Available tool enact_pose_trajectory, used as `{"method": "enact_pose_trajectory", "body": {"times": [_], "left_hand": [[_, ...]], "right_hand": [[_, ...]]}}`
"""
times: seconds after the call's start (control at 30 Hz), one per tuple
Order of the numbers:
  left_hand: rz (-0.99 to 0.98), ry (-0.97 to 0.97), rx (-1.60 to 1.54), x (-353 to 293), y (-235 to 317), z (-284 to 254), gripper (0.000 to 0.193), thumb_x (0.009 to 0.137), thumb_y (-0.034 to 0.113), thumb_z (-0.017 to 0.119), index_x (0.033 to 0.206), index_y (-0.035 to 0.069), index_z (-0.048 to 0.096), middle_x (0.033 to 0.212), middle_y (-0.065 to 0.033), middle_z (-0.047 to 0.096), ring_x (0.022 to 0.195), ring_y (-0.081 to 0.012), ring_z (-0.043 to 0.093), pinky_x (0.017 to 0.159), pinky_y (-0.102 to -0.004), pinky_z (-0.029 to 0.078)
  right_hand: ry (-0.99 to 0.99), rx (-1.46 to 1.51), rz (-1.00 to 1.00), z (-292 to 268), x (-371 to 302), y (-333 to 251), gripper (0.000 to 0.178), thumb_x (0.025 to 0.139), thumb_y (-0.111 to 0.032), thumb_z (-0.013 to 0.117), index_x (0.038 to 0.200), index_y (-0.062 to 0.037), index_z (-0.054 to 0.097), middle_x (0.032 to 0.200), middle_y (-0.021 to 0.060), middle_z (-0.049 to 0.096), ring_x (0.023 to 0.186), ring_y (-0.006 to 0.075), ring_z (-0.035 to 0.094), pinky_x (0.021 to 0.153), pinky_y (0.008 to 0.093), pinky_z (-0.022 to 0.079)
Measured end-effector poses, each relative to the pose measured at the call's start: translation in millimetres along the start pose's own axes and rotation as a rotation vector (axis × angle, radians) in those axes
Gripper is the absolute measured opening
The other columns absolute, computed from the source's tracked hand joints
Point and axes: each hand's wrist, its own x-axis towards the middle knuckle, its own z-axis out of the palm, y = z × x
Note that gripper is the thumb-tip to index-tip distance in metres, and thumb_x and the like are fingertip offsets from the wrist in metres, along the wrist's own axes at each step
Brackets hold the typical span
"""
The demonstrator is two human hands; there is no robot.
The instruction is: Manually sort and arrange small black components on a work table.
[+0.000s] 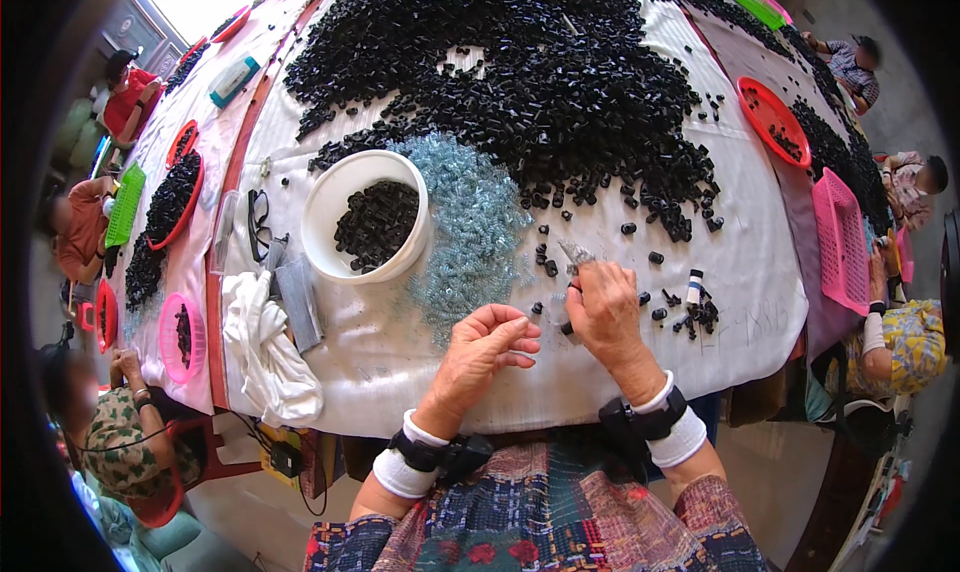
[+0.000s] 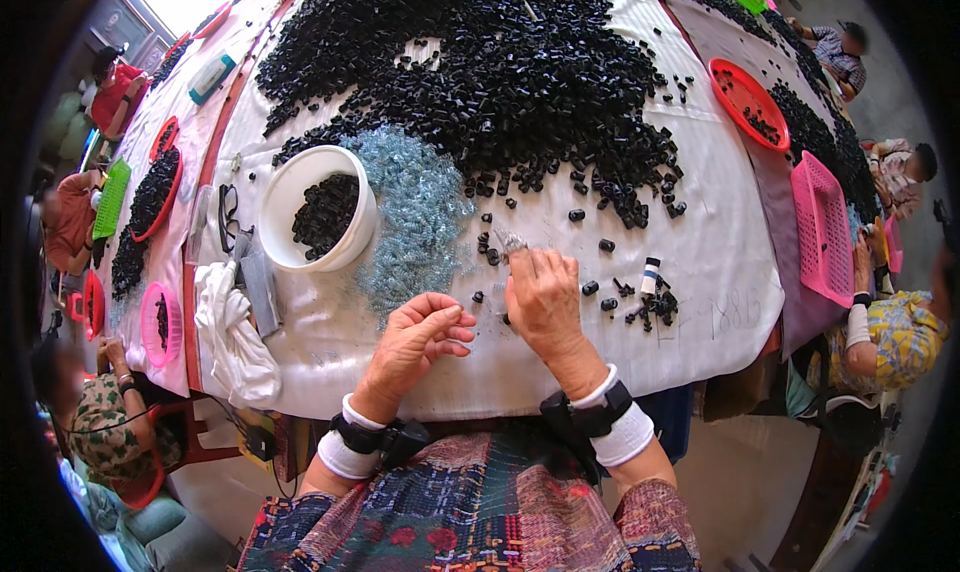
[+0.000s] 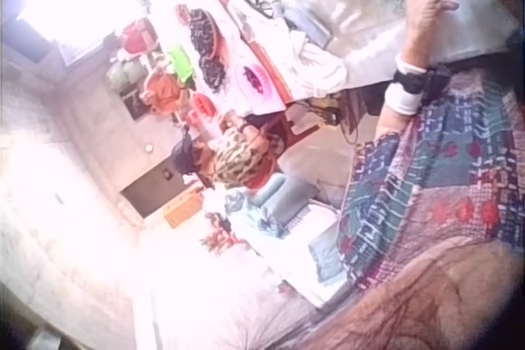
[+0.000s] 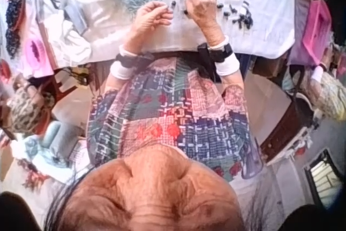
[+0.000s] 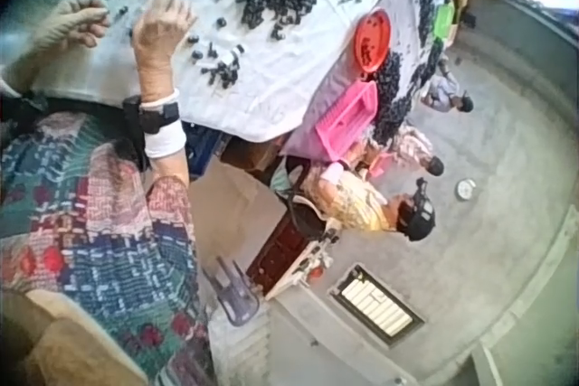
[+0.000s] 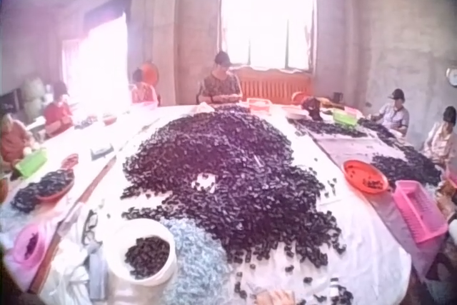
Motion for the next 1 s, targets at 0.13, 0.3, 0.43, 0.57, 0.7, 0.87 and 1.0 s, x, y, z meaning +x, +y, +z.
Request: {"method": "enact_pose_trajectory", "body": {"times": [0.13, 0.3, 0.43, 0.57, 0.7, 0.87, 1.0], "left_hand": [[0.007, -0.011, -0.002, 6.1, -4.4, 7.0, 0.016, 0.089, 0.014, 0.058, 0.099, 0.002, 0.055, 0.092, -0.0118, 0.063, 0.075, -0.0143, 0.064, 0.062, -0.0254, 0.056], [-0.010, -0.030, 0.029, 7.9, -10.2, 9.4, 0.019, 0.088, 0.014, 0.059, 0.102, 0.001, 0.054, 0.093, -0.0116, 0.063, 0.077, -0.0140, 0.064, 0.063, -0.0250, 0.056], [-0.001, 0.005, 0.043, 7.0, -8.1, 13.2, 0.020, 0.088, 0.013, 0.060, 0.102, 0.001, 0.054, 0.093, -0.0114, 0.063, 0.077, -0.0139, 0.063, 0.063, -0.0251, 0.055], [0.101, -0.061, 0.006, 4.0, -8.7, 10.4, 0.017, 0.087, 0.013, 0.061, 0.098, 0.000, 0.056, 0.089, -0.0097, 0.063, 0.075, -0.0142, 0.063, 0.062, -0.0251, 0.054], [0.122, -0.020, -0.016, -3.6, 4.6, 14.5, 0.014, 0.086, 0.011, 0.061, 0.093, 0.000, 0.059, 0.082, -0.0076, 0.063, 0.070, -0.0135, 0.062, 0.060, -0.0243, 0.053], [0.115, -0.003, -0.048, -10.5, 6.1, -6.3, 0.014, 0.087, 0.010, 0.060, 0.098, 0.002, 0.061, 0.085, -0.0099, 0.064, 0.069, -0.0131, 0.062, 0.057, -0.0246, 0.052], [0.106, 0.077, -0.056, -16.2, 5.5, -3.3, 0.016, 0.086, 0.009, 0.061, 0.101, 0.002, 0.061, 0.085, -0.0098, 0.065, 0.066, -0.0122, 0.061, 0.055, -0.0240, 0.051]], "right_hand": [[0.017, 0.046, -0.110, -3.9, -7.0, -1.6, 0.026, 0.066, -0.006, 0.064, 0.090, -0.0050, 0.054, 0.085, 0.0089, 0.056, 0.084, 0.0265, 0.054, 0.075, 0.0385, 0.038], [0.019, -0.011, -0.123, 1.3, -12.8, 5.7, 0.027, 0.067, -0.005, 0.063, 0.093, -0.0033, 0.055, 0.088, 0.0113, 0.056, 0.086, 0.0277, 0.054, 0.076, 0.0386, 0.038], [0.080, 0.125, -0.160, -13.0, -11.4, -3.3, 0.031, 0.067, -0.004, 0.063, 0.098, -0.0033, 0.056, 0.089, 0.0102, 0.056, 0.085, 0.0256, 0.054, 0.077, 0.0385, 0.039], [0.032, 0.417, -0.283, -29.9, -11.3, -32.2, 0.041, 0.066, -0.001, 0.064, 0.106, -0.0010, 0.055, 0.090, 0.0126, 0.057, 0.083, 0.0279, 0.055, 0.074, 0.0407, 0.043], [-0.039, 0.680, -0.073, -30.5, -11.1, -28.1, 0.036, 0.072, 0.005, 0.061, 0.107, 0.0019, 0.054, 0.089, 0.0146, 0.057, 0.075, 0.0297, 0.058, 0.065, 0.0375, 0.048], [0.081, 0.516, 0.102, -12.9, -8.2, -9.3, 0.023, 0.073, 0.009, 0.057, 0.095, 0.0019, 0.055, 0.086, 0.0175, 0.058, 0.073, 0.0308, 0.058, 0.066, 0.0385, 0.049], [-0.017, 0.128, -0.114, 3.4, -8.1, -15.4, 0.020, 0.073, 0.000, 0.056, 0.093, -0.0022, 0.056, 0.089, 0.0127, 0.059, 0.084, 0.0269, 0.056, 0.075, 0.0370, 0.046]]}}
